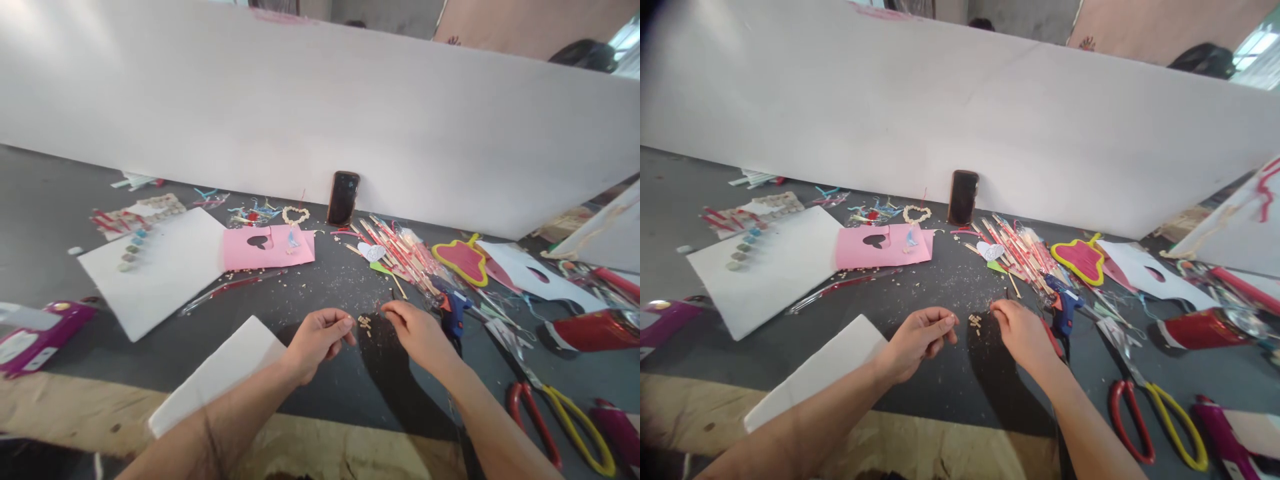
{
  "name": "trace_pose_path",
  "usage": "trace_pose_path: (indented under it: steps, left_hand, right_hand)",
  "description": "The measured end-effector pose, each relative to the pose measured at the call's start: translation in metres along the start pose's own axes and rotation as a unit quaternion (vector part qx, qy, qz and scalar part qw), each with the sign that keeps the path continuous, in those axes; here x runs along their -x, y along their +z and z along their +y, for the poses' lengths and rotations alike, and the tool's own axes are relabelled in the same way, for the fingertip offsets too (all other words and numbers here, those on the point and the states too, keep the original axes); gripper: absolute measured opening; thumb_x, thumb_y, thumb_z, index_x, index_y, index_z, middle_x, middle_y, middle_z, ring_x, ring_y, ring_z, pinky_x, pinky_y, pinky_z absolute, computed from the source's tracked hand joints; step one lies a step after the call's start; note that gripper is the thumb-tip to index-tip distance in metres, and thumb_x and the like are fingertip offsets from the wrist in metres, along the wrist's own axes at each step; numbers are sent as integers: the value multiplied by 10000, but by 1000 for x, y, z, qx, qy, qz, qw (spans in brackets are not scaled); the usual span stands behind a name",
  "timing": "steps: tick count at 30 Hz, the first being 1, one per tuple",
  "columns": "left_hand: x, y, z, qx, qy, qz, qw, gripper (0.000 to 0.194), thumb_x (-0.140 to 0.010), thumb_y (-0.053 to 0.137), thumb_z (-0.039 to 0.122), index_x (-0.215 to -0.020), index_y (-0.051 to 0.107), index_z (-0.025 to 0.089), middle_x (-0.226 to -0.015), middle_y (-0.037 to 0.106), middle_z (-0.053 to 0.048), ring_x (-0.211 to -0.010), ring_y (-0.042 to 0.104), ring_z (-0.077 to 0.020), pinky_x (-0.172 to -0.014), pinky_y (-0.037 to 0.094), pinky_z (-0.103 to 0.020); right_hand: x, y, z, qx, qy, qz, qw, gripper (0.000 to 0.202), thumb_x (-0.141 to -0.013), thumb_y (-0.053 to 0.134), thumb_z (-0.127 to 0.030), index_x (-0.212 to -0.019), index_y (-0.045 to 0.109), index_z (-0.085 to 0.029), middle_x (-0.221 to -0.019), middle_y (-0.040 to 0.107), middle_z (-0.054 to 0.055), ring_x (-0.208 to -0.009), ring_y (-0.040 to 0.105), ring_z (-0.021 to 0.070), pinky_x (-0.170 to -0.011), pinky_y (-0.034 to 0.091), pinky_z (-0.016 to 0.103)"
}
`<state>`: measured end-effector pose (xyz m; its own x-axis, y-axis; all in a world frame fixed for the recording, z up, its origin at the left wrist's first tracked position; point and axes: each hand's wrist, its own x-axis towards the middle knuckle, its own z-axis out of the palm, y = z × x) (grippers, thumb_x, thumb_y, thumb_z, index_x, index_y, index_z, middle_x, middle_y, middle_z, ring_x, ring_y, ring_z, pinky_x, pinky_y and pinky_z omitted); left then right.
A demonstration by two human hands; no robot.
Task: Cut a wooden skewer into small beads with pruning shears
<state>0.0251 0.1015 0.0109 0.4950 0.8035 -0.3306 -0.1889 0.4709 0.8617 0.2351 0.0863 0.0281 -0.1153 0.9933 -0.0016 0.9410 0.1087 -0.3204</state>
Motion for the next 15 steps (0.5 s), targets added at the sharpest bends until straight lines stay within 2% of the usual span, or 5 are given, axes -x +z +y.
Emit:
trace_pose_path:
  steps: [3, 6, 9, 15]
  left_hand:
    - [0, 0, -1, 3, -5, -4, 1000, 309, -723, 627, 425, -784, 576, 126, -616, 606, -12, -382, 343, -23, -375, 196, -168]
    - [0, 0, -1, 4, -12, -6, 1000, 309, -720, 629, 426, -785, 574, 130, -609, 604, -8, -381, 343, -24, -379, 192, -171]
    - [0, 1, -1, -4, -17, -4, 1000, 307, -717, 627, 429, -779, 576, 133, -606, 605, -6, -379, 341, -24, -381, 187, -174]
    - [0, 2, -1, -8, -26, 3, 1000, 272, -737, 589, 403, -796, 587, 137, -624, 614, -11, -373, 349, -25, -385, 196, -178]
  right_hand:
    - [20, -11, 18, 25, 35, 39, 998, 227, -865, 363, -263, -932, 570, -197, -947, 648, 73, -863, 598, 201, -763, 434, 319]
    - [44, -16, 35, 111, 65, 74, 989, 222, -846, 392, -308, -862, 581, -193, -879, 639, 94, -813, 583, 245, -742, 436, 377]
    - [62, -11, 47, 179, 82, 79, 977, 227, -845, 409, -344, -834, 578, -193, -869, 622, 102, -795, 574, 255, -741, 440, 397]
    - [74, 6, 53, 198, 70, 70, 975, 250, -842, 444, -383, -887, 576, -176, -919, 578, 120, -860, 554, 262, -752, 444, 396]
